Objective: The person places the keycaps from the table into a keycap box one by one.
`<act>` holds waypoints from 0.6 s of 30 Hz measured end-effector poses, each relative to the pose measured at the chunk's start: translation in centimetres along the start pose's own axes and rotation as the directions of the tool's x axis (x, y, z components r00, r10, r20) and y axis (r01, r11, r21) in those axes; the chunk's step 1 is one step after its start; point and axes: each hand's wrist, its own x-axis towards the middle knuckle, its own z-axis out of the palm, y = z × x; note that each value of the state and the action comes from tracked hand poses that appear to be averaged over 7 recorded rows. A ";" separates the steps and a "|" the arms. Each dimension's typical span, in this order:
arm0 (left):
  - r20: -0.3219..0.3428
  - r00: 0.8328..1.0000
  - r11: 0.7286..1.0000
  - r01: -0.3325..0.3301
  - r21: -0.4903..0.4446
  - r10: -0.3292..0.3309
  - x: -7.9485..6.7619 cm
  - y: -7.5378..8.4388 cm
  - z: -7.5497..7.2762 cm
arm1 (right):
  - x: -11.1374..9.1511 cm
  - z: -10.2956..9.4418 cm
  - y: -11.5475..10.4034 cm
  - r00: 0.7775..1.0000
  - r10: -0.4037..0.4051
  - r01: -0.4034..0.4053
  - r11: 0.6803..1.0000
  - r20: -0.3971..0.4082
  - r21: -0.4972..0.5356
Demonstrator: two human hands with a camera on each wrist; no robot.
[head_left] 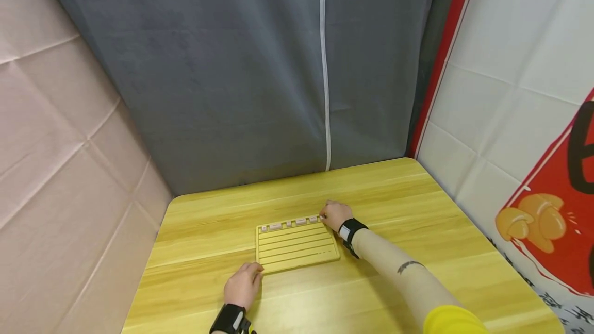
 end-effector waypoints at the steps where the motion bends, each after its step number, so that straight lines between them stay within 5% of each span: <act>1: 0.002 1.000 1.000 0.001 0.000 -0.001 0.0 0.0 0.0 | 0.0 0.0 0.0 1.000 -0.001 0.001 1.000 0.000 -0.008; 12: -0.012 1.000 1.000 0.007 0.007 -0.007 0.0 0.0 0.1 | 0.1 0.5 0.1 0.999 0.036 -0.036 0.998 0.013 0.050; 18: -0.025 1.000 1.000 0.009 0.010 -0.009 0.0 -0.1 0.3 | 0.2 -0.4 0.4 0.992 0.073 -0.088 0.983 0.099 0.158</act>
